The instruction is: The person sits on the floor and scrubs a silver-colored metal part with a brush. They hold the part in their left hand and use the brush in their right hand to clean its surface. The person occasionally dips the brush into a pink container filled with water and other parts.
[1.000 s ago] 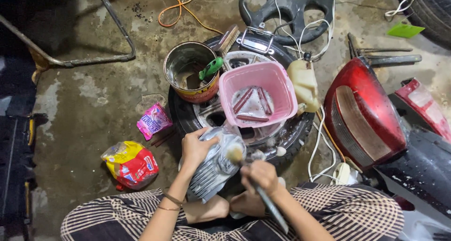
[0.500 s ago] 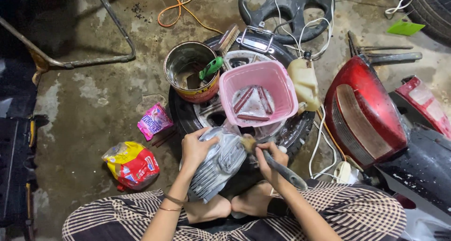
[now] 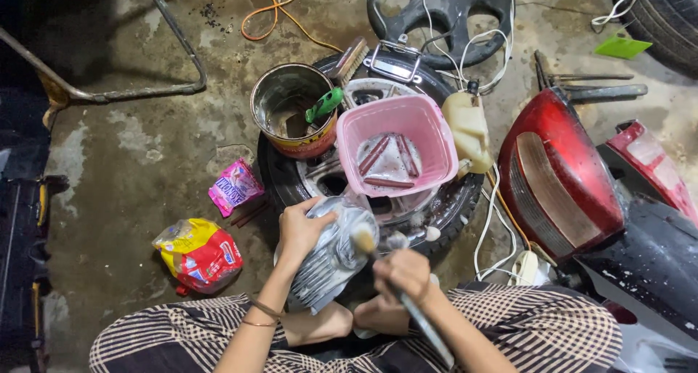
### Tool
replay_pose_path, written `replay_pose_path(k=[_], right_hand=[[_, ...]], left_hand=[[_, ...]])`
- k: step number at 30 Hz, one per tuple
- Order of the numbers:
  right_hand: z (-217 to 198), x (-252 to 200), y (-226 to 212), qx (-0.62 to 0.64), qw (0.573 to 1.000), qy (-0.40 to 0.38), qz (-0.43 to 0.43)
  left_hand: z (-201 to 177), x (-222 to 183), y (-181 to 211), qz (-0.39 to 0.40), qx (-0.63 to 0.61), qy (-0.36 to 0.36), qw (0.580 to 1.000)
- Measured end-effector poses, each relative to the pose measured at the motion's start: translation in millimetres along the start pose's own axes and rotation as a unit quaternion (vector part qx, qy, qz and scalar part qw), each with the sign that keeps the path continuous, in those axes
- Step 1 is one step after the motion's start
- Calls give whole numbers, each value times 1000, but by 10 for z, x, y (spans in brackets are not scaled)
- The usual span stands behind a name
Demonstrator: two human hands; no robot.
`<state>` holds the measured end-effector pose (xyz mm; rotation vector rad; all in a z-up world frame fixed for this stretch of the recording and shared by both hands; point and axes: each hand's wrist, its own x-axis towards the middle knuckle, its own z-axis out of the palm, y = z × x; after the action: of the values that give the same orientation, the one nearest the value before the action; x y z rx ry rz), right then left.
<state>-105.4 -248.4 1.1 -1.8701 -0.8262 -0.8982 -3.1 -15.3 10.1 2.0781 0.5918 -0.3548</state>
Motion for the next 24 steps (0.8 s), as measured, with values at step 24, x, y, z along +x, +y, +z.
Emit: replay_pose_path(k=[24], right_hand=[[74, -277, 200, -68, 909, 28, 409]], left_hand=[[-43, 45, -14, 19, 12, -1, 1000]])
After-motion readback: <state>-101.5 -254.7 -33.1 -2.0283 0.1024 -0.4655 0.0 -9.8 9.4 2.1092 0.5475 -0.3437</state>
